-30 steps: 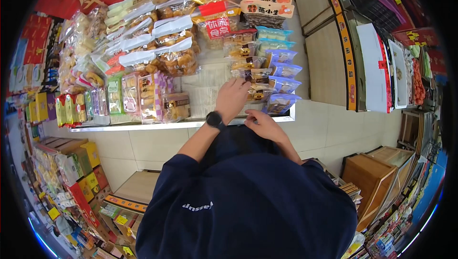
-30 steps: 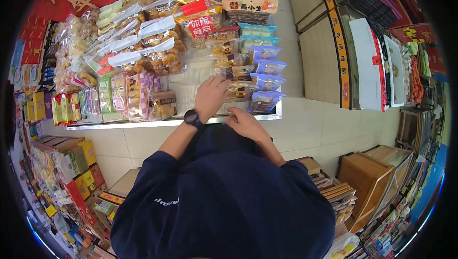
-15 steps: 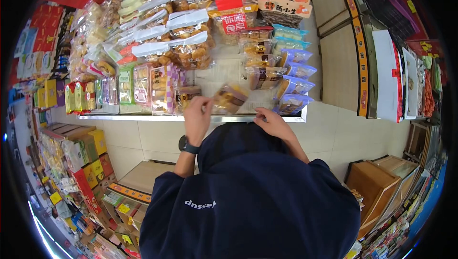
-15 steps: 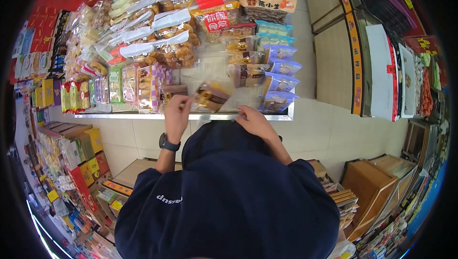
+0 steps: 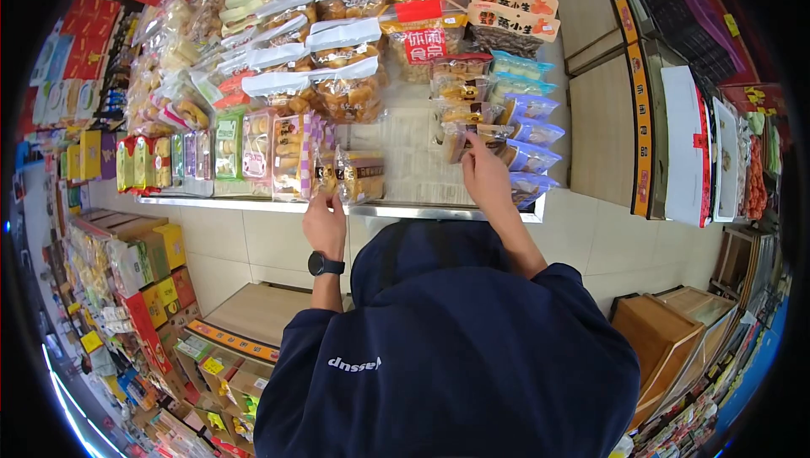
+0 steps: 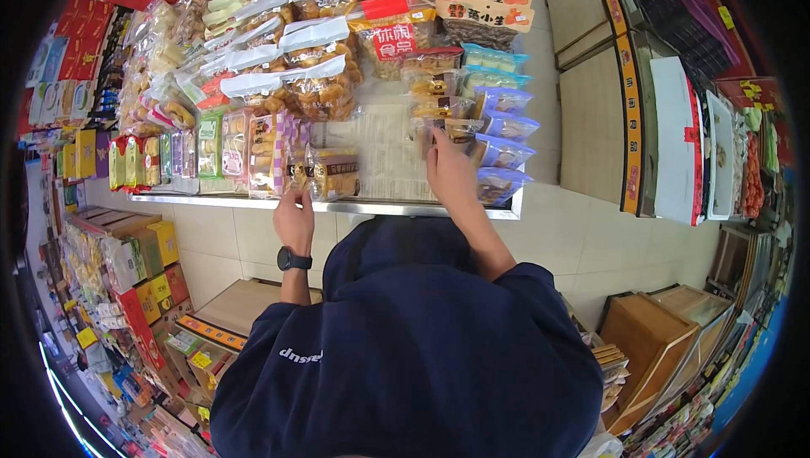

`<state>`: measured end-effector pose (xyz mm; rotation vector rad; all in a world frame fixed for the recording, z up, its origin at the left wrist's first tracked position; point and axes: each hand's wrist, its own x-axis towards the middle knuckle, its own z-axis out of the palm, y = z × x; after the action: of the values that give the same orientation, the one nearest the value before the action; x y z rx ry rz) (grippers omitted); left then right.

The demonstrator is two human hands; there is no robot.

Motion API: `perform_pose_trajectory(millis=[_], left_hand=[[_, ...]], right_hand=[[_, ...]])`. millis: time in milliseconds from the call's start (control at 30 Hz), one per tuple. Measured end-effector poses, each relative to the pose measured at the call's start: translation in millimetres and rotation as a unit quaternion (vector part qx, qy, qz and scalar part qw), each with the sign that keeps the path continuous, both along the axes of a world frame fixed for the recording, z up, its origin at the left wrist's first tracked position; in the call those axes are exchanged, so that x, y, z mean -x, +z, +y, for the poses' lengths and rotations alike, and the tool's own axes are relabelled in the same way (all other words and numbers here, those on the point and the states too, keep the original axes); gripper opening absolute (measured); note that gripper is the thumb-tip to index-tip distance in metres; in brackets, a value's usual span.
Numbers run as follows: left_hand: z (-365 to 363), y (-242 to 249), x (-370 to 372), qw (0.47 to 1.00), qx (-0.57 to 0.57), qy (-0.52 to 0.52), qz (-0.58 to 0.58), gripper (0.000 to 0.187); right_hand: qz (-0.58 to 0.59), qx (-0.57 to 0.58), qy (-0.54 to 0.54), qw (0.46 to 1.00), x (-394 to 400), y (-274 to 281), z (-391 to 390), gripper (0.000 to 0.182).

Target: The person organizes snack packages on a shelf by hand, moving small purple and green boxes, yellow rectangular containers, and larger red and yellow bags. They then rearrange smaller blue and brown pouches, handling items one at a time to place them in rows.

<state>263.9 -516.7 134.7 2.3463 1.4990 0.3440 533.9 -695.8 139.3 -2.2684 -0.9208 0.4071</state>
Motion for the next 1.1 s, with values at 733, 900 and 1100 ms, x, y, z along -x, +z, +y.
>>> perform_pose_trajectory(millis=[733,900,1100], left_hand=[[-31,-2,-225,0.903,-0.006,-0.428,0.044,0.012],[-40,-4,-196,0.903,0.01,-0.428,0.036,0.014],[-52,-1,-167,0.928,0.075,-0.365,0.0,0.021]], right_hand=[[0.16,-0.086,-0.077,0.98,20,22,-70,0.04],[0.173,-0.053,-0.07,0.981,16,4,-64,0.039],[0.156,-0.026,-0.039,0.987,16,-30,-46,0.041]])
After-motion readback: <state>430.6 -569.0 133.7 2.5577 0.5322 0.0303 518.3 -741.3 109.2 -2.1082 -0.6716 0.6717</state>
